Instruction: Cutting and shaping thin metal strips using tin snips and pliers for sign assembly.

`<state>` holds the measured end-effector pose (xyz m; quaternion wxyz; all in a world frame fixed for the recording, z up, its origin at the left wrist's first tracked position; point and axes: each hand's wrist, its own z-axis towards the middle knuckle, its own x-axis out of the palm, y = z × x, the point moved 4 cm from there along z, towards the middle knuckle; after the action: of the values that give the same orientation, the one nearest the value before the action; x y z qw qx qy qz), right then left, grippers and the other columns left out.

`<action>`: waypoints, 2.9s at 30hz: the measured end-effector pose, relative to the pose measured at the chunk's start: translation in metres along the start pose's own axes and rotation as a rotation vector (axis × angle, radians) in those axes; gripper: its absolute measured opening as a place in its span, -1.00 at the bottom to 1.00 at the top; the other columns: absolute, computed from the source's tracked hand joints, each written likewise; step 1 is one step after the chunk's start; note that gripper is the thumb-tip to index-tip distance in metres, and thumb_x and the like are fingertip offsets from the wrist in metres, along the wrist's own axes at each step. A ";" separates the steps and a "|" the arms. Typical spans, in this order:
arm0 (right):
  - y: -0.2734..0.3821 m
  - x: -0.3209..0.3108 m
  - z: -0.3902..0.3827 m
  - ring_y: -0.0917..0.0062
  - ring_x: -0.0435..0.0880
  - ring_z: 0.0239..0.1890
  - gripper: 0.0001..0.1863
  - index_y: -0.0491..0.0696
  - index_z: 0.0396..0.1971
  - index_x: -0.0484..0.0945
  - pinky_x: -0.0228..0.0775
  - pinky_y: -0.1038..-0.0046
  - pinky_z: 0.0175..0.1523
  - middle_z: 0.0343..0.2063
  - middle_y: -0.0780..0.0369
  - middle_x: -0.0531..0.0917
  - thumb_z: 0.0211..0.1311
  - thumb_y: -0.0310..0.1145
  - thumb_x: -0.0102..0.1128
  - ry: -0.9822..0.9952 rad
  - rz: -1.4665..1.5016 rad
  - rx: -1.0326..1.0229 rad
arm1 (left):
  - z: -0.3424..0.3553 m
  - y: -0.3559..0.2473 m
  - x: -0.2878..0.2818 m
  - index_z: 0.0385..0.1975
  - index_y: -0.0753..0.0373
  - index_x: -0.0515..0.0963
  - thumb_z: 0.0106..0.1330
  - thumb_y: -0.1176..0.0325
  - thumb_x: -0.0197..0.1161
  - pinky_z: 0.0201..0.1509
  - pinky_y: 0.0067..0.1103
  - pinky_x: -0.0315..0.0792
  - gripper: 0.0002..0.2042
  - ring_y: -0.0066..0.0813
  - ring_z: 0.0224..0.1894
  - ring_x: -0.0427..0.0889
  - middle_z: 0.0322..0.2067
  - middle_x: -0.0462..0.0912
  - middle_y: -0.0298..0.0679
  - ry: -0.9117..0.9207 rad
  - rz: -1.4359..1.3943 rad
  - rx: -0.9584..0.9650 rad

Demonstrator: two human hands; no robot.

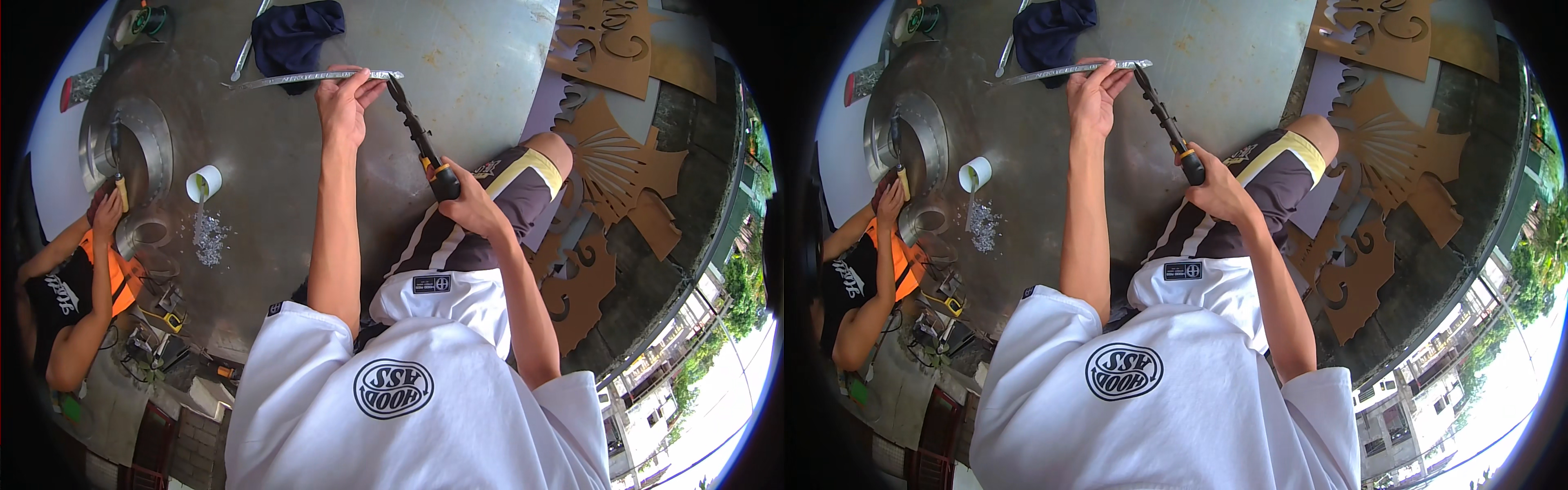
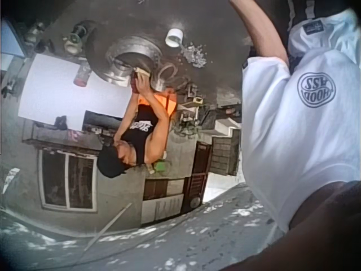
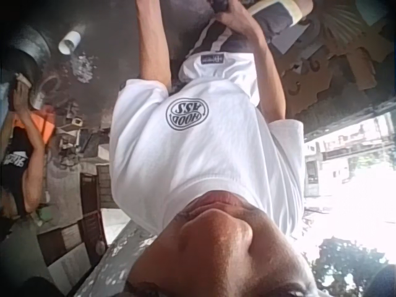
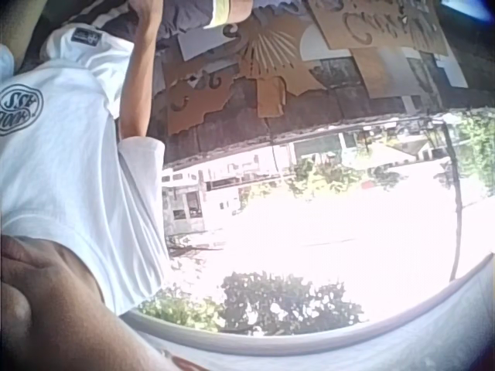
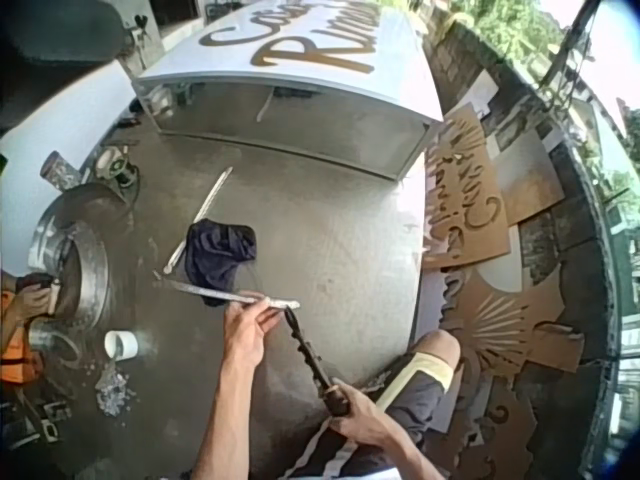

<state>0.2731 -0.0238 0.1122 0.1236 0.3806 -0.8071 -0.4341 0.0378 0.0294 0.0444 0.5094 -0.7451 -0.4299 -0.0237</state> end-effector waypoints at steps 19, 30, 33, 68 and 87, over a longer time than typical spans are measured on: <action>0.015 0.004 -0.013 0.44 0.39 -0.37 -0.56 -0.10 -0.13 0.44 0.31 0.51 -0.15 -0.46 0.23 0.34 -0.16 -0.51 0.09 -0.018 0.111 0.073 | -0.015 0.007 0.007 -0.30 0.36 0.47 0.29 0.63 0.24 -0.08 -0.43 0.73 -0.91 -0.27 -0.28 0.76 -0.34 0.66 -0.11 -0.044 -0.034 0.027; -0.001 0.008 -0.012 0.12 0.58 -0.18 -0.56 -0.12 -0.11 0.45 0.39 0.31 0.04 -0.33 0.01 0.51 -0.13 -0.53 0.14 -0.107 -0.040 0.066 | -0.030 0.008 0.022 -0.33 0.34 0.48 0.29 0.63 0.24 -0.11 -0.44 0.73 -0.92 -0.27 -0.28 0.77 -0.36 0.67 -0.11 -0.054 -0.007 0.049; -0.005 0.009 -0.012 -0.03 0.57 -0.06 -0.55 -0.13 -0.09 0.46 0.37 0.22 0.12 -0.23 -0.10 0.54 -0.12 -0.52 0.15 -0.090 -0.047 0.135 | -0.031 0.006 0.025 -0.33 0.35 0.48 0.27 0.64 0.25 -0.12 -0.43 0.74 -0.91 -0.27 -0.30 0.76 -0.37 0.67 -0.11 -0.081 0.035 0.072; -0.022 0.031 -0.010 0.43 0.39 -0.32 -0.54 -0.19 -0.12 0.42 0.34 0.47 -0.13 -0.42 0.21 0.38 -0.18 -0.55 0.11 -0.161 0.206 0.079 | -0.048 0.015 0.030 -0.36 0.40 0.46 0.22 0.67 0.25 -0.24 -0.50 0.71 -0.89 -0.33 -0.39 0.73 -0.39 0.65 -0.10 -0.254 0.181 0.217; -0.024 0.022 -0.014 0.60 0.31 -0.35 -0.51 -0.03 -0.12 0.46 0.18 0.57 -0.23 -0.40 0.35 0.32 -0.24 -0.47 0.14 0.130 0.497 0.035 | -0.021 -0.008 0.003 -0.29 0.38 0.49 0.28 0.63 0.27 -0.11 -0.46 0.71 -0.90 -0.31 -0.30 0.74 -0.34 0.66 -0.11 -0.128 0.177 0.140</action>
<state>0.2780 -0.0558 0.0988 0.2715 0.1997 -0.8737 -0.3509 0.0430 0.0158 0.0623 0.5317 -0.7427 -0.3949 0.0989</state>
